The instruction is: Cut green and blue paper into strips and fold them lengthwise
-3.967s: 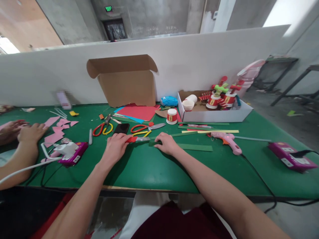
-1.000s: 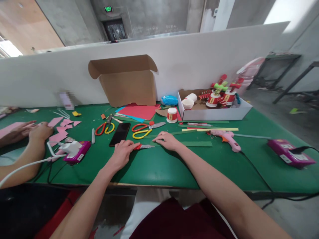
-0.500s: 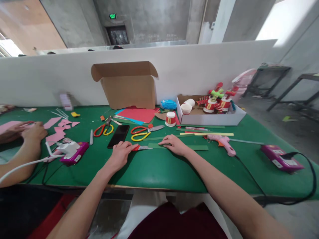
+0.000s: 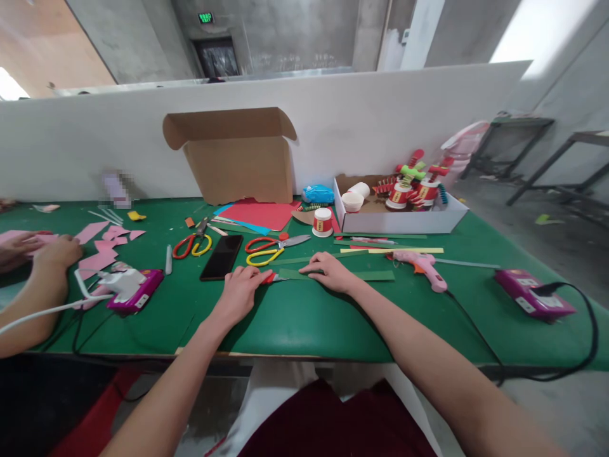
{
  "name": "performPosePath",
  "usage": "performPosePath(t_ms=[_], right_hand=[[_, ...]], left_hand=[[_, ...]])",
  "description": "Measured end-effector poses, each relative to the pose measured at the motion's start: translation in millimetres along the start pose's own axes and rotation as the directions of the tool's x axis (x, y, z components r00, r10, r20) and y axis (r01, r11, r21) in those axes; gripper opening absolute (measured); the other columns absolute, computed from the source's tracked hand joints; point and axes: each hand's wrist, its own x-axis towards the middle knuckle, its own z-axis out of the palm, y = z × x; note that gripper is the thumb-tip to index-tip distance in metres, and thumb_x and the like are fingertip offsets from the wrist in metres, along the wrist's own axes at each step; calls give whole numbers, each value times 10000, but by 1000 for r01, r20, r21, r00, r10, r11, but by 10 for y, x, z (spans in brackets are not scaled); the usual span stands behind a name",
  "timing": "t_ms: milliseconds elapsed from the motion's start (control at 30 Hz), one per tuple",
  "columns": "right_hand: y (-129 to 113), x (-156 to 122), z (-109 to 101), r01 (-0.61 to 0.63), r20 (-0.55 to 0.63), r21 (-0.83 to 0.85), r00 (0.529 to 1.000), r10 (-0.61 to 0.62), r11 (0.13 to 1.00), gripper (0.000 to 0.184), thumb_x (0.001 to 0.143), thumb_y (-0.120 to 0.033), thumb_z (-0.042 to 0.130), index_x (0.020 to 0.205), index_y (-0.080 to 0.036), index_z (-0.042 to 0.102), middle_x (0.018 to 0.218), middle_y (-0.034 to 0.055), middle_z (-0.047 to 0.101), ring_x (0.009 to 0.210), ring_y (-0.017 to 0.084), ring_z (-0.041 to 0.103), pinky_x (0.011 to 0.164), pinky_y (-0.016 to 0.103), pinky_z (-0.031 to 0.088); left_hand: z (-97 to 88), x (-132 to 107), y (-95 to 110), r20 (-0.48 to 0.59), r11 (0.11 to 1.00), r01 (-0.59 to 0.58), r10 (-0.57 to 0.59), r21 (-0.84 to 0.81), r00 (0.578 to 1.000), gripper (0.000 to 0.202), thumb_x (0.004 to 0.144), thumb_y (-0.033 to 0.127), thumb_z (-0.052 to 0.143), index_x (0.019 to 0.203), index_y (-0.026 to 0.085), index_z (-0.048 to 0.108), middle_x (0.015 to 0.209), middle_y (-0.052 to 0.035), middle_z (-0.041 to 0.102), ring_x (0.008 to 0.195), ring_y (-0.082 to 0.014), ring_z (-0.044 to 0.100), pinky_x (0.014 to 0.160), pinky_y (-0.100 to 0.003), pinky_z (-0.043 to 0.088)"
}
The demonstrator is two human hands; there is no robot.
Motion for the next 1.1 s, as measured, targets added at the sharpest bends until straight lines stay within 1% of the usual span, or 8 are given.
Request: performPosePath(t_ms=[100,200,400,567,700,867,1000,1100], right_hand=[[-8,4,-2,-15,4,-5,1000,15,1000,268,890,-171,605,1126,-225,718,1002,83,588,951,188,525,910,364,417],[-13,7,-4,-22,7,-15,1000,22,1000,264,890,-172,606,1122,-224,721,998,84,592,945,187,528,906,362,418],[9,12,11,-9,1,-20,1000,9,1000,258,893,-183,606,1120,-222,723,996,87,593,939,187,530,901,361,417],[51,21,39,11,-7,-20,1000,-11,1000,252,895,-197,609,1115,-245,725,994,80,592,938,186,531,886,356,418],[61,21,34,21,-9,-10,1000,-21,1000,249,900,-205,605,1114,-246,726,1000,82,596,938,188,536,881,358,417],[46,19,15,12,-12,35,1000,-11,999,239,929,-258,569,1107,-252,730,971,75,598,915,181,546,869,347,418],[49,35,40,-23,-23,46,999,24,999,225,887,-223,632,1082,-256,740,950,65,599,900,174,549,860,331,418],[53,50,65,-48,-31,35,998,49,998,218,867,-244,662,1068,-253,746,948,65,599,893,174,547,851,323,416]], left_hand=[[-3,23,52,12,1000,3,-3,-1,1000,497,907,97,335,1285,298,587,1049,-87,598,952,-232,458,728,-337,333],[-5,16,60,12,1000,-6,6,5,1000,506,900,86,341,1288,301,583,1048,-84,598,953,-230,462,726,-333,331],[-7,-11,69,10,1000,14,-14,10,1000,511,899,71,352,1287,305,587,1052,-83,598,957,-229,468,720,-327,328],[2,-17,98,7,1000,21,-21,5,1000,526,886,56,347,1281,298,595,1061,-80,607,945,-227,462,723,-334,337],[7,-20,81,-10,1000,5,-5,1,1000,527,881,50,354,1276,299,598,1054,-78,610,950,-225,463,730,-335,330],[-1,-19,34,-25,1000,10,-9,27,1000,507,899,65,348,1268,304,600,1051,-78,601,949,-223,462,719,-324,313],[-8,-16,1,-31,999,17,-16,34,999,505,894,64,355,1257,308,605,1047,-75,605,956,-222,460,715,-318,316],[-6,-4,-4,-19,999,14,-13,29,1000,503,894,70,358,1268,310,595,1056,-70,611,963,-221,464,715,-319,315]])
